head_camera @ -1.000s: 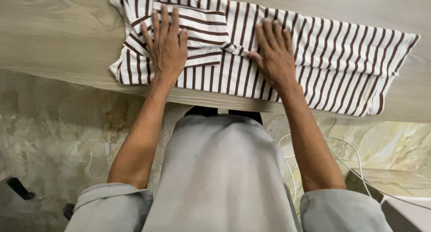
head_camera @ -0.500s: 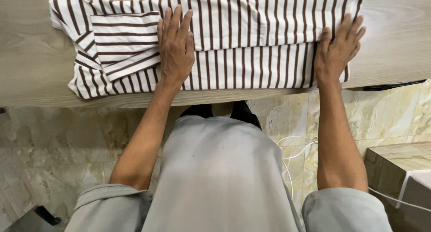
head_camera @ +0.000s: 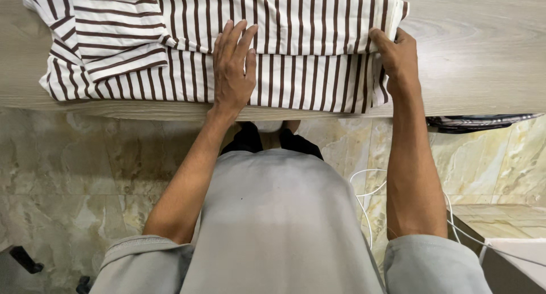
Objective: The person folds a striped shirt and a striped tank top on a wooden table. They smooth the fabric, fold the sleeves and sides, and place the finished items on a chair.
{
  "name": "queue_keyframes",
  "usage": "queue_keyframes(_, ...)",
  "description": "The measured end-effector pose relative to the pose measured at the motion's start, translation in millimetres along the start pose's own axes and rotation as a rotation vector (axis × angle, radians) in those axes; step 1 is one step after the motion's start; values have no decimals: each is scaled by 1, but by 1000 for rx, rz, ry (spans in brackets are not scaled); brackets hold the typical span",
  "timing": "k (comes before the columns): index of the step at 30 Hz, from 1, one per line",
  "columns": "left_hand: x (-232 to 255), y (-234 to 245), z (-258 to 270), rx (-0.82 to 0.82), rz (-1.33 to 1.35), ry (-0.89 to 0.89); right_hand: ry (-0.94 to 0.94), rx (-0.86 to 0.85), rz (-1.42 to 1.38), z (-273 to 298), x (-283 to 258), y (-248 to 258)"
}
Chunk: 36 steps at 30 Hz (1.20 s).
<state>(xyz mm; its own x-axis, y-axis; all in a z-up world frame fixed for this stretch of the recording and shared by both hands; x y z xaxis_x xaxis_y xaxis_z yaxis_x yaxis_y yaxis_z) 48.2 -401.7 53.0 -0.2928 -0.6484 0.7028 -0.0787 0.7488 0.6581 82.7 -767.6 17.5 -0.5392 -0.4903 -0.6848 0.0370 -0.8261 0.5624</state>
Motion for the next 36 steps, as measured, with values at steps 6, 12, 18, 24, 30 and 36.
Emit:
queue_keyframes(6, -4, 16, 5, -23, 53, 41, 130, -38, 15, 8, -26, 6)
queue_keyframes(12, -18, 31, 8, -8, 74, 92, 133, 65, 353, 29, -89, -28)
queue_keyframes(18, -25, 36, 9, -28, 181, 121, 276, -319, 239, 69, -129, -121)
queue_keyframes(24, -21, 23, 21, -67, 163, 49, 663, 371, 766, 62, -101, -93)
queue_keyframes(30, 9, -1, 37, -146, 176, -19, 781, 376, 1055, 66, -53, -143)
queue_keyframes(36, 53, -30, 22, -191, 283, -9, 208, 284, 102, 50, -18, -102)
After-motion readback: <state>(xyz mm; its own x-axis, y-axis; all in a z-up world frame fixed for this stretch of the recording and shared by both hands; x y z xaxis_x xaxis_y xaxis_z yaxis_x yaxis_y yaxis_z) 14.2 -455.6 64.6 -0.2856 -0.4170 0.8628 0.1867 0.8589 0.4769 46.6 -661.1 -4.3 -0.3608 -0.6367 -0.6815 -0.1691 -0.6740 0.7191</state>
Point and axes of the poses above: each hand's wrist, its own z-axis away from the middle knuckle, its own y-axis out of the back of the hand, x = y × z, the point moved 8 cm from there along -z, towards the middle knuckle, and after that the axes turned 14 degrees about z, right-handed, at the moved point
